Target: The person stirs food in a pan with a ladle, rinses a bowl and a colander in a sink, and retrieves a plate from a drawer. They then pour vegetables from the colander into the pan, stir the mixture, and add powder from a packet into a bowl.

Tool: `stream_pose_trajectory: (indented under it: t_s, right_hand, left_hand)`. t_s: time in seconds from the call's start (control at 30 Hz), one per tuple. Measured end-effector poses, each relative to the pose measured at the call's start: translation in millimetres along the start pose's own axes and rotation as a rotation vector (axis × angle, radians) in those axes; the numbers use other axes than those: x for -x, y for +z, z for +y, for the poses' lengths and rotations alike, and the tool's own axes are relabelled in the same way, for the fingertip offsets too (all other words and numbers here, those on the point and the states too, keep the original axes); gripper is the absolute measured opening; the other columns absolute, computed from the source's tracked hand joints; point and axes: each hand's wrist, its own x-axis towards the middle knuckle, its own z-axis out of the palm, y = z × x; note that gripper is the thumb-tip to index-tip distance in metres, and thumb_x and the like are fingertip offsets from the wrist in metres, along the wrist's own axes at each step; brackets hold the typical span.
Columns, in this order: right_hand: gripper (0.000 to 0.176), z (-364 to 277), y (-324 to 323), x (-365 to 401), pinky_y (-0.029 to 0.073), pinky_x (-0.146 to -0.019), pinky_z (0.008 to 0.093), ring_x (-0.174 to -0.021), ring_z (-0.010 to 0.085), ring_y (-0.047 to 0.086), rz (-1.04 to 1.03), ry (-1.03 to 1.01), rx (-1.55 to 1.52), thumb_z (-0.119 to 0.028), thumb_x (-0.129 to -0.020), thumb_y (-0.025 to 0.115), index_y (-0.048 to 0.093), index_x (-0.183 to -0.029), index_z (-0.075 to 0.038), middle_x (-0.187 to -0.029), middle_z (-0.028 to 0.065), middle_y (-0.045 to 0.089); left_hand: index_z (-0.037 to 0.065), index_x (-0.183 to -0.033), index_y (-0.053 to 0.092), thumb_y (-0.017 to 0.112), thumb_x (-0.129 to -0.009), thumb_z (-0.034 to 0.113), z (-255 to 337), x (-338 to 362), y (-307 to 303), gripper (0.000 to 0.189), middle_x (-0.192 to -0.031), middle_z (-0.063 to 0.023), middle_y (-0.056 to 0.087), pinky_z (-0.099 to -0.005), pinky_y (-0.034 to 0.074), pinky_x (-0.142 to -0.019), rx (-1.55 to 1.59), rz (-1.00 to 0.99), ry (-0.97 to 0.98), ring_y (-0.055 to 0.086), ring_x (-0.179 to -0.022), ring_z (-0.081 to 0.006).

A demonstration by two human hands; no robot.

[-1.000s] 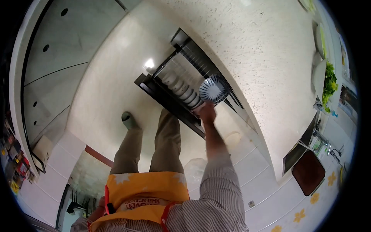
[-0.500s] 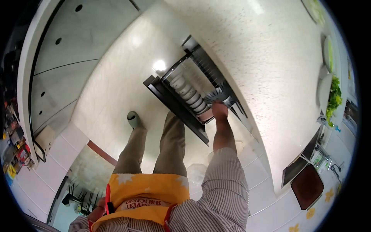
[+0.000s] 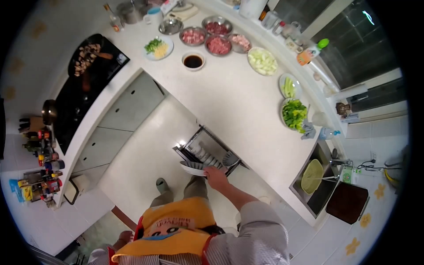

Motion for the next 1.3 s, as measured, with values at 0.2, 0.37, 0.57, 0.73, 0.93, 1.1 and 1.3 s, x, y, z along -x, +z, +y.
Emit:
stream_pose_trajectory:
  t_s: [0.2,0.37,0.57,0.73,0.93,1.1,1.3]
  right_hand:
    - [0.014,-95.4,-187.6,7.5,0.054,-0.074,0.0487,-0.09,0.0367,0.067,0.093,-0.13,-0.096,-0.021,-0.097,0.062,0.066,-0.106,-0.011,-0.101,0.0134,0.067]
    - [0.01,-72.5,-244.2,-43.4,0.054,-0.066,0.0473,-0.081,0.0383,0.066,0.32,-0.374,0.212,-0.016,-0.094,0.067,0.065,-0.099,-0.008,-0.094,0.0139,0.066]
    - [0.01,-41.7,-259.5,-93.6,0.055,-0.067,0.0473,-0.081,0.0382,0.067,0.316,-0.428,0.366,-0.015,-0.095,0.065,0.065,-0.101,-0.007,-0.097,0.0138,0.067]
    - [0.011,-16.1,-246.9,-104.2,0.054,-0.068,0.0479,-0.083,0.0385,0.066,0.423,-0.319,0.354,-0.018,-0.098,0.063,0.065,-0.099,-0.007,-0.097,0.0137,0.067]
    - [0.01,6.5,-211.6,-118.2,0.053,-0.071,0.0476,-0.087,0.0383,0.066,0.471,-0.307,0.301,-0.018,-0.097,0.063,0.066,-0.098,-0.008,-0.098,0.0133,0.066]
    - [0.011,25.4,-189.3,-135.4,0.052,-0.074,0.0479,-0.09,0.038,0.065,0.427,-0.279,0.285,-0.019,-0.095,0.065,0.067,-0.096,-0.008,-0.098,0.0132,0.067]
    - [0.016,16.1,-173.1,-146.0,0.052,-0.08,0.0492,-0.092,0.0409,0.065,0.362,-0.159,0.302,-0.017,-0.093,0.066,0.07,-0.104,-0.006,-0.098,0.0159,0.068]
  left_hand:
    - [0.005,-0.088,0.073,0.058,-0.093,0.015,42.3,-7.8,3.2,0.018,-0.091,-0.0089,0.075,-0.038,0.059,-0.069,0.387,0.432,-0.208,0.074,-0.08,-0.0228]
    - [0.004,-0.101,0.07,0.065,-0.09,0.017,89.4,-20.2,43.2,0.018,-0.099,-0.0143,0.074,-0.0435,0.059,-0.08,0.228,0.215,-0.02,0.072,-0.093,-0.0309]
    - [0.004,-0.111,0.071,0.065,-0.092,0.023,134.9,-14.3,67.1,0.027,-0.105,-0.0123,0.074,-0.0434,0.058,-0.082,-0.1,0.18,-0.044,0.071,-0.095,-0.0288]
    - [0.002,-0.11,0.074,0.06,-0.095,0.027,174.8,0.8,39.9,0.032,-0.1,-0.009,0.075,-0.0386,0.059,-0.075,0.969,0.23,-0.621,0.073,-0.083,-0.0211]
    - [0.003,-0.108,0.074,0.06,-0.094,0.027,176.2,12.3,30.8,0.031,-0.102,-0.0098,0.075,-0.0377,0.059,-0.075,0.891,0.271,-0.643,0.073,-0.083,-0.0209]
    - [0.005,-0.113,0.072,0.058,-0.097,0.027,120.9,-18.8,44.9,0.031,-0.115,-0.0118,0.073,-0.0408,0.057,-0.087,0.354,0.202,-0.409,0.07,-0.103,-0.0279]
    - [0.007,-0.125,0.071,0.05,-0.1,0.037,115.0,-6.9,-7.3,0.044,-0.129,-0.0151,0.069,-0.0461,0.048,-0.105,0.285,0.245,-0.463,0.064,-0.12,-0.034]
